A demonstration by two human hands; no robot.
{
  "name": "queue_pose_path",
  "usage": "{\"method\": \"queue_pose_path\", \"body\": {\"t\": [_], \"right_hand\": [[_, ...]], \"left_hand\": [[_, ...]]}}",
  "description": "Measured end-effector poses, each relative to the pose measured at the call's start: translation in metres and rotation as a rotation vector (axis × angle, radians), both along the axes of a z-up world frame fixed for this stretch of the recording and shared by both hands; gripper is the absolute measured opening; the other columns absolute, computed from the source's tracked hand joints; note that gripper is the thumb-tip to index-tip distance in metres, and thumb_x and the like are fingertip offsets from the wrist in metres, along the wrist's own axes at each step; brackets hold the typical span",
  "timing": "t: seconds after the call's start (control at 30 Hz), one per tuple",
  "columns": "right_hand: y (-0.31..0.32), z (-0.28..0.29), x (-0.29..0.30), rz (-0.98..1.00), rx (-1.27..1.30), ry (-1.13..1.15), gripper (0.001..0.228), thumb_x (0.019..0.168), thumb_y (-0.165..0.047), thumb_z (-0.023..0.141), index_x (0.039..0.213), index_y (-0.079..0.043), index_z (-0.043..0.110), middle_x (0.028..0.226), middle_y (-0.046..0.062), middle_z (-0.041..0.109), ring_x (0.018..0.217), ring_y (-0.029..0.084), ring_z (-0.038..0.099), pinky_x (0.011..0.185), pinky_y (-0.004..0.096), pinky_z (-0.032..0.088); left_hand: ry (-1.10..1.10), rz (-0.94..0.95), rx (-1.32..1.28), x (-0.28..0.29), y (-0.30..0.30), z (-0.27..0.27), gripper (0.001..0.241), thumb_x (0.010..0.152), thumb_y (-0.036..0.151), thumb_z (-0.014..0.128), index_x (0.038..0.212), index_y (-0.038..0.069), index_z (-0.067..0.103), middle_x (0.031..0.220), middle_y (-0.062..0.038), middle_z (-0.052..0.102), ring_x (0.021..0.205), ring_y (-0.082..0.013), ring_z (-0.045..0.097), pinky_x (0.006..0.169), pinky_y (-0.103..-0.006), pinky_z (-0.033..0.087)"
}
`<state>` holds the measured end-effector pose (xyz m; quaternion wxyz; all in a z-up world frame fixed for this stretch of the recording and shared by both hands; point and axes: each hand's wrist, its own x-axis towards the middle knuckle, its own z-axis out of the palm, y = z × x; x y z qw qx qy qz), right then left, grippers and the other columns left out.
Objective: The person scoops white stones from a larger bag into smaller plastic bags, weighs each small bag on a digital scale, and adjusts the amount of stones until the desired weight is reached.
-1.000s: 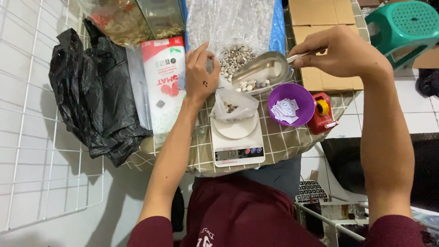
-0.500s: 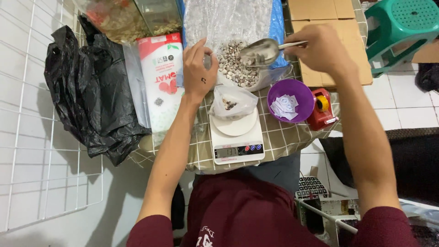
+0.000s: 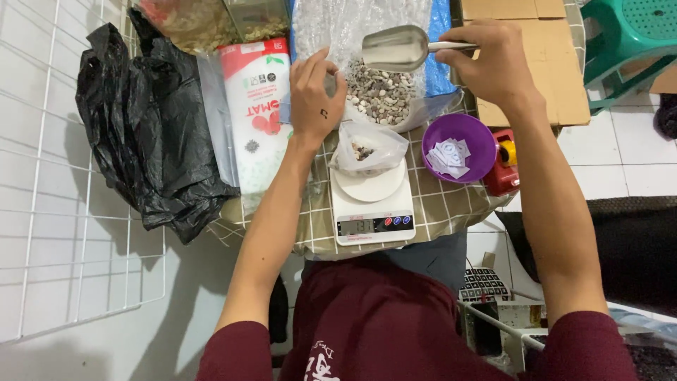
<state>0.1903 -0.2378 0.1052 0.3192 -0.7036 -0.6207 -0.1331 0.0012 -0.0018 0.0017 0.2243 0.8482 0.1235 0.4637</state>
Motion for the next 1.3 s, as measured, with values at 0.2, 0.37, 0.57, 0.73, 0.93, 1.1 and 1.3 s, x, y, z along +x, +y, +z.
{"method": "queue_pose_path", "body": {"t": [0.2, 0.37, 0.57, 0.73, 0.93, 1.1, 1.3], "right_hand": [[-0.002, -0.006, -0.002, -0.071, -0.244, 0.307, 0.014, 0.105, -0.004, 0.078, 0.112, 0.008, 0.079, 0.091, 0.021, 0.074, 0.074, 0.025, 0.067, 0.060, 0.040, 0.052], [-0.002, -0.010, 0.000, -0.073, -0.306, 0.249, 0.016, 0.103, -0.006, 0.078, 0.114, 0.005, 0.079, 0.104, 0.022, 0.075, 0.095, 0.033, 0.069, 0.077, 0.045, 0.058], [-0.002, -0.010, 0.004, -0.072, -0.302, 0.183, 0.017, 0.102, -0.010, 0.079, 0.112, 0.004, 0.080, 0.102, 0.021, 0.075, 0.092, 0.033, 0.067, 0.077, 0.045, 0.054], [-0.005, -0.002, -0.002, -0.074, -0.269, 0.122, 0.015, 0.104, -0.006, 0.077, 0.113, 0.005, 0.080, 0.095, 0.020, 0.071, 0.086, 0.033, 0.063, 0.071, 0.045, 0.051], [-0.007, 0.004, -0.005, -0.096, -0.286, 0.166, 0.015, 0.104, -0.008, 0.075, 0.114, 0.003, 0.079, 0.097, 0.019, 0.068, 0.088, 0.033, 0.062, 0.074, 0.045, 0.050], [-0.002, 0.005, -0.019, -0.068, -0.303, 0.005, 0.024, 0.101, -0.013, 0.077, 0.117, 0.005, 0.078, 0.109, 0.027, 0.072, 0.099, 0.040, 0.066, 0.084, 0.054, 0.052], [0.002, 0.073, -0.116, 0.191, -0.284, 0.209, 0.010, 0.101, -0.001, 0.067, 0.105, 0.004, 0.075, 0.104, 0.019, 0.072, 0.094, 0.029, 0.069, 0.085, 0.035, 0.061]], "left_hand": [[-0.006, -0.002, 0.012, -0.002, 0.002, -0.003, 0.003, 0.093, 0.007, 0.066, 0.091, 0.005, 0.065, 0.121, -0.016, 0.069, 0.121, -0.0297, 0.062, 0.111, -0.0532, 0.038], [0.000, -0.016, -0.007, 0.000, 0.002, -0.002, 0.003, 0.093, 0.007, 0.067, 0.093, 0.005, 0.066, 0.125, -0.016, 0.068, 0.118, -0.0309, 0.063, 0.113, -0.0531, 0.037], [0.023, -0.005, -0.004, 0.000, 0.001, -0.002, 0.006, 0.094, 0.009, 0.065, 0.094, 0.004, 0.067, 0.125, -0.016, 0.068, 0.122, -0.0308, 0.061, 0.113, -0.0559, 0.036], [0.010, 0.008, 0.008, 0.000, 0.001, -0.003, 0.003, 0.092, 0.008, 0.066, 0.092, 0.005, 0.066, 0.124, -0.015, 0.068, 0.121, -0.0300, 0.061, 0.112, -0.0532, 0.037], [0.137, 0.125, 0.115, -0.008, -0.006, 0.011, 0.020, 0.094, 0.017, 0.069, 0.111, 0.007, 0.063, 0.133, -0.015, 0.062, 0.126, -0.0316, 0.061, 0.117, -0.0609, 0.027], [0.146, 0.232, 0.208, -0.010, -0.007, 0.020, 0.028, 0.101, 0.025, 0.066, 0.121, 0.006, 0.063, 0.138, -0.016, 0.058, 0.128, -0.0326, 0.058, 0.119, -0.0615, 0.024], [0.017, 0.168, 0.217, -0.013, -0.012, 0.027, 0.019, 0.101, 0.022, 0.066, 0.106, 0.004, 0.069, 0.120, -0.014, 0.068, 0.112, -0.0305, 0.066, 0.117, -0.0597, 0.028]]}}
